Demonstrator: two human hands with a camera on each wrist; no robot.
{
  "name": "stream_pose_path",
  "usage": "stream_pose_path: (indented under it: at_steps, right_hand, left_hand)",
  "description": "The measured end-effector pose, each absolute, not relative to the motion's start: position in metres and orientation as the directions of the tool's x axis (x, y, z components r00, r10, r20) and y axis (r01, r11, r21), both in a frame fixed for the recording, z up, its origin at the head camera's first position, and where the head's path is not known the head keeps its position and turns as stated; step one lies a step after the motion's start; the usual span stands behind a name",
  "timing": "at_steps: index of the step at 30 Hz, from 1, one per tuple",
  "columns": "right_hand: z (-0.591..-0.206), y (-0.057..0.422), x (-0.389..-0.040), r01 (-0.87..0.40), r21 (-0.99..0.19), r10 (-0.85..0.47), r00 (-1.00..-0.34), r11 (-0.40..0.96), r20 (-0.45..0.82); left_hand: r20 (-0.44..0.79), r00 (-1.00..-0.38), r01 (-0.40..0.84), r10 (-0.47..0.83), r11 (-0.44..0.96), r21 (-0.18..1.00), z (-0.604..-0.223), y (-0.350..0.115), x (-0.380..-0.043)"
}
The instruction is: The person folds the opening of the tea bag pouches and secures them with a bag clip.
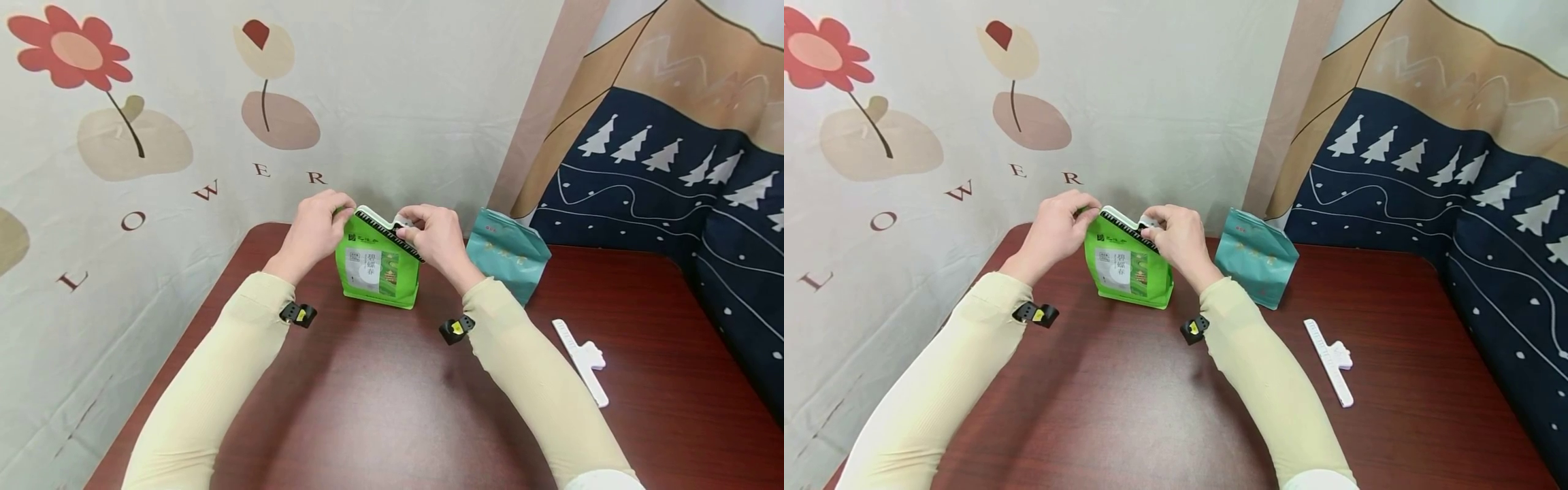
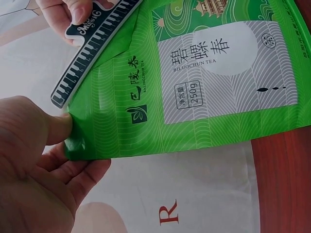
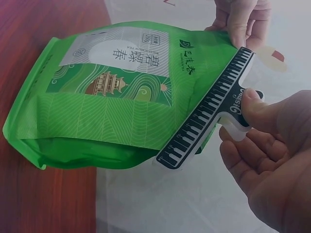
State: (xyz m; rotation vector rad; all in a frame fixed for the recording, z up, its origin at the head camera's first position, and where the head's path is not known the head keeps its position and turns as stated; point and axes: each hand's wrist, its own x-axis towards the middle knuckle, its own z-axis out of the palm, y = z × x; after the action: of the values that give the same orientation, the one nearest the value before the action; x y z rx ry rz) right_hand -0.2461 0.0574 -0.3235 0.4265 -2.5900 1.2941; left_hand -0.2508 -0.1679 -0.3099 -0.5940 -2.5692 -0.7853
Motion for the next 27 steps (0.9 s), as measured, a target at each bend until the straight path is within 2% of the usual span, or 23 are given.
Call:
stream_pose_path:
  at_steps: [19, 27]
  right_hand:
    - [-0.3254, 0.0575, -0.2453, -0.368, -0.739, -0.145, -0.925, 0.564, 0.350]
    - [-0.3242, 0.0578, -0.2447, -0.340, -0.756, -0.141, -0.938, 0.559, 0.318]
  left_hand:
    - [0.470, -0.838, 0.491, 0.276, 0.758, 0.430, -0.3091, -0.1679, -0.2500]
    - [0.466, -0.842, 0.485, 0.271, 0.759, 0.435, -0.3088, -0.1675, -0.2490]
